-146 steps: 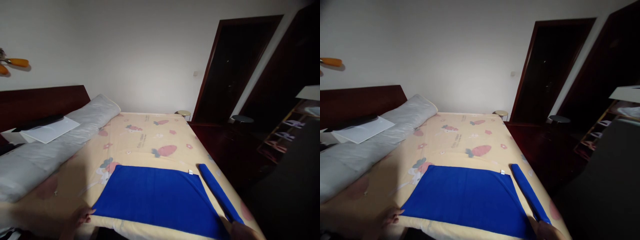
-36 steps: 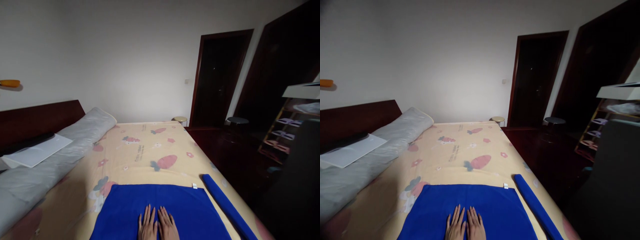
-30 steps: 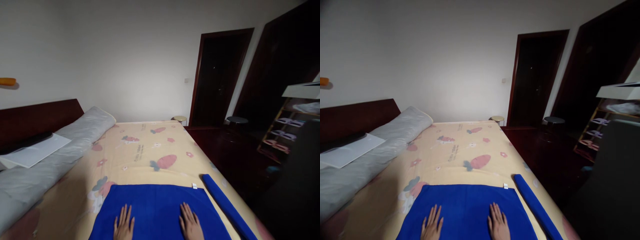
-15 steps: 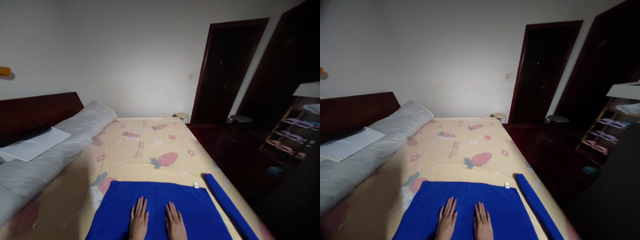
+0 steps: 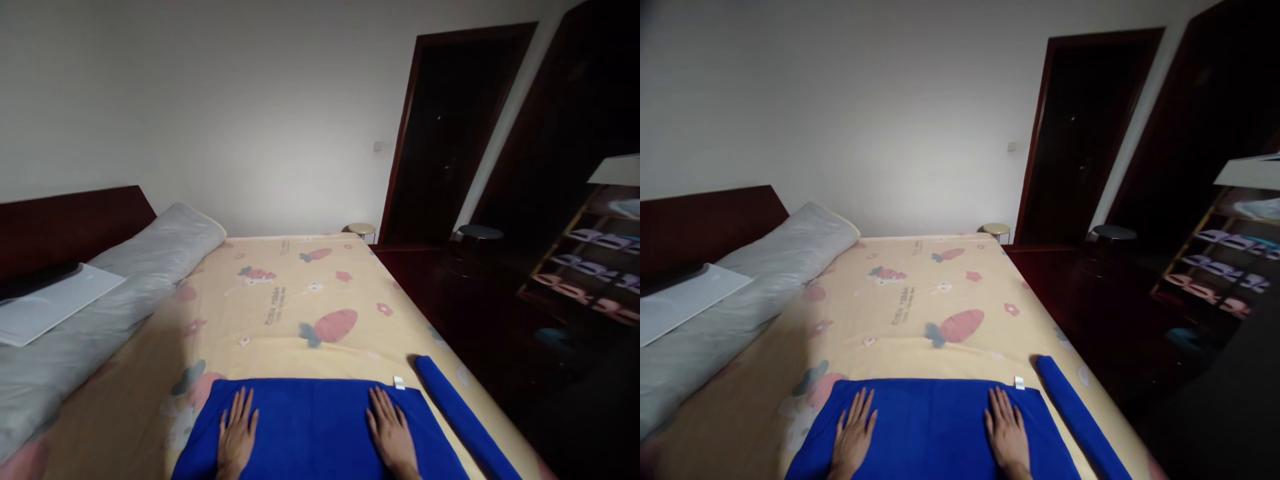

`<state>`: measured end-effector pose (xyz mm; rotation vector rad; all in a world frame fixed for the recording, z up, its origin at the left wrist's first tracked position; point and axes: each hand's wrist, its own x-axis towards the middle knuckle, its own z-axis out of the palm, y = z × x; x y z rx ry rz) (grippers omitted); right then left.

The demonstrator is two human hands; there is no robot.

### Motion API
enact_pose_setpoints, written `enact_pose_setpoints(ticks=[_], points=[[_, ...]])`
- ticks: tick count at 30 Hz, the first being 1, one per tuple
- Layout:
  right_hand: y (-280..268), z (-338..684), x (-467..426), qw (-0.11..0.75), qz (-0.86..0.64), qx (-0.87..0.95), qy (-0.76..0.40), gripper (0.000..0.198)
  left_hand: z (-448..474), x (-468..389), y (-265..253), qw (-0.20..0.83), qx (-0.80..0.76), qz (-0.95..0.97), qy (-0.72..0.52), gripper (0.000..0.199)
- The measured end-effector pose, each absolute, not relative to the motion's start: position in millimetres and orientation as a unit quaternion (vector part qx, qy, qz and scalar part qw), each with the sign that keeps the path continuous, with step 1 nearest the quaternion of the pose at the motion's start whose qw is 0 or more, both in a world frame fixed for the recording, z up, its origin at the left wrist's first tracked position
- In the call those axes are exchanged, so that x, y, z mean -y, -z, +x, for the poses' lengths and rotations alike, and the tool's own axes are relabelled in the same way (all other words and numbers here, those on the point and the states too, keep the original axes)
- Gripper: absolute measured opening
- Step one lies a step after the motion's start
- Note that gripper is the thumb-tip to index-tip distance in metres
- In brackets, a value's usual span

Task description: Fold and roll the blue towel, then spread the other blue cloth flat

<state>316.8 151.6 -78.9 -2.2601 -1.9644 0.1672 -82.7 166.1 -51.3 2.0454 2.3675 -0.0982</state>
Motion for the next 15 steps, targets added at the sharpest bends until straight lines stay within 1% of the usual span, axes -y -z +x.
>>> enact_pose_setpoints(ticks=[4,7,9,11,15], points=[[101.3,387.4,-142.8,0.071,-0.785,0.616,0.007,0.068,-133.0,-166.4,57.3,-0.039,-0.803,0.591,0.070,0.056],[106.9,396.2,-141.1,0.071,-0.798,0.598,0.028,0.069,-133.4,-165.5,60.6,-0.056,-0.809,0.581,0.070,0.055],[102.1,373.1,-144.2,0.067,-0.806,0.588,0.020,0.067,-109.7,-165.1,62.5,-0.045,-0.784,0.616,0.053,0.053],[92.3,330.6,-148.5,0.071,-0.788,0.612,-0.018,0.064,-70.5,-165.3,65.5,-0.015,-0.723,0.691,0.015,0.051],[72.3,228.5,-156.5,0.116,-0.670,0.723,-0.125,0.061,15.3,-170.7,72.1,0.051,-0.614,0.785,-0.067,0.050]])
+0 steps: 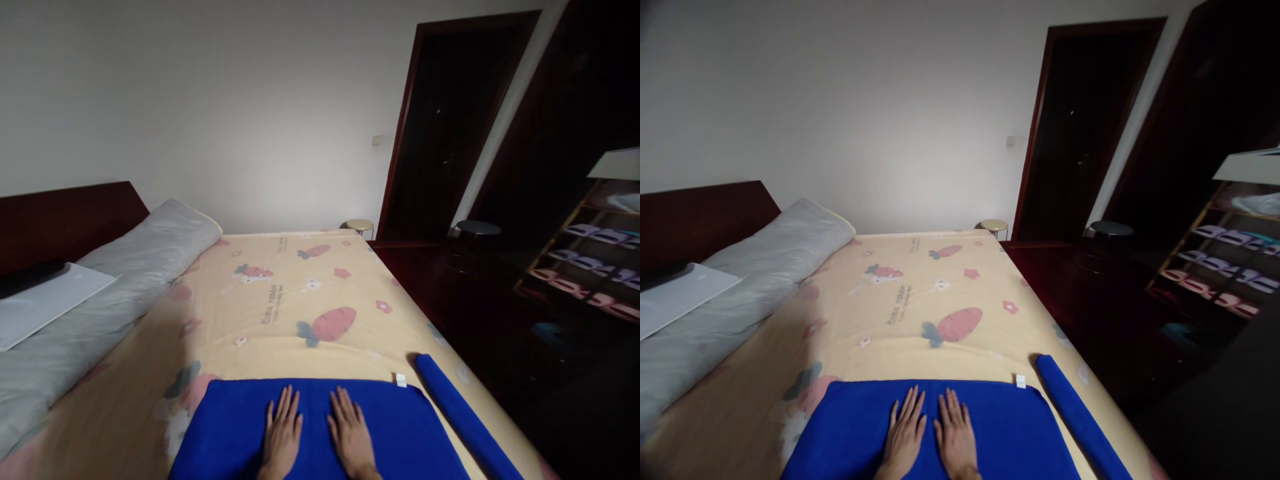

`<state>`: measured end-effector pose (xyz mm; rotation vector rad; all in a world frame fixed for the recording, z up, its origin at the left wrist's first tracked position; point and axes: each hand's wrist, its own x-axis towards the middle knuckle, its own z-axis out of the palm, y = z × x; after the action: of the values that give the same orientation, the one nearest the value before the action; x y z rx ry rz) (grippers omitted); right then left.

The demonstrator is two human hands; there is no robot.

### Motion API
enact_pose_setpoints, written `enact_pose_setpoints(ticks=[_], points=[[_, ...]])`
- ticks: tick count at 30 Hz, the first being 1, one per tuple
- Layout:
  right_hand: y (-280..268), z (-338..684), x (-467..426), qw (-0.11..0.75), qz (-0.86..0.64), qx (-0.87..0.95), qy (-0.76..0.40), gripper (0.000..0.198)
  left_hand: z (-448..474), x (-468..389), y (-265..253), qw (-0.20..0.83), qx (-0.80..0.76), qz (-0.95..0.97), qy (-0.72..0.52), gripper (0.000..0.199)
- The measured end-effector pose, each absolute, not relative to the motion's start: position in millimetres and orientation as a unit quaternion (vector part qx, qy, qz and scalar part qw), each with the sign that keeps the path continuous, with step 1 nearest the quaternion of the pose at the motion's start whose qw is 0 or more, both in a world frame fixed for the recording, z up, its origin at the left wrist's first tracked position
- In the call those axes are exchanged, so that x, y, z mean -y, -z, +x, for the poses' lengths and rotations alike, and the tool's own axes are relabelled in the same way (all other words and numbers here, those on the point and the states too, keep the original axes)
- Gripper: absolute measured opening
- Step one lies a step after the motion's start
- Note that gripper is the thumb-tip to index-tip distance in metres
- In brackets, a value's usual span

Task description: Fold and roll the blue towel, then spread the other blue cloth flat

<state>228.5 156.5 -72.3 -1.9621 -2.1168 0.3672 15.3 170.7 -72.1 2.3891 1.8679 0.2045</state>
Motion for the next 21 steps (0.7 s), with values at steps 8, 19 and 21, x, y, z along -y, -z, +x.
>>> enact_pose_setpoints(ticks=[8,19,21], points=[[73.8,257.8,-184.2,0.129,-0.659,0.733,-0.110,0.058,-25.3,-209.9,61.4,0.037,-0.676,0.733,-0.057,0.052],[103.8,417.8,-167.8,0.078,-0.801,0.593,0.013,0.068,-209.1,-212.3,103.0,-0.115,-0.773,0.615,-0.103,0.084],[103.1,415.3,-168.5,0.077,-0.802,0.592,0.007,0.069,-207.6,-212.6,101.5,-0.110,-0.776,0.612,-0.102,0.085]])
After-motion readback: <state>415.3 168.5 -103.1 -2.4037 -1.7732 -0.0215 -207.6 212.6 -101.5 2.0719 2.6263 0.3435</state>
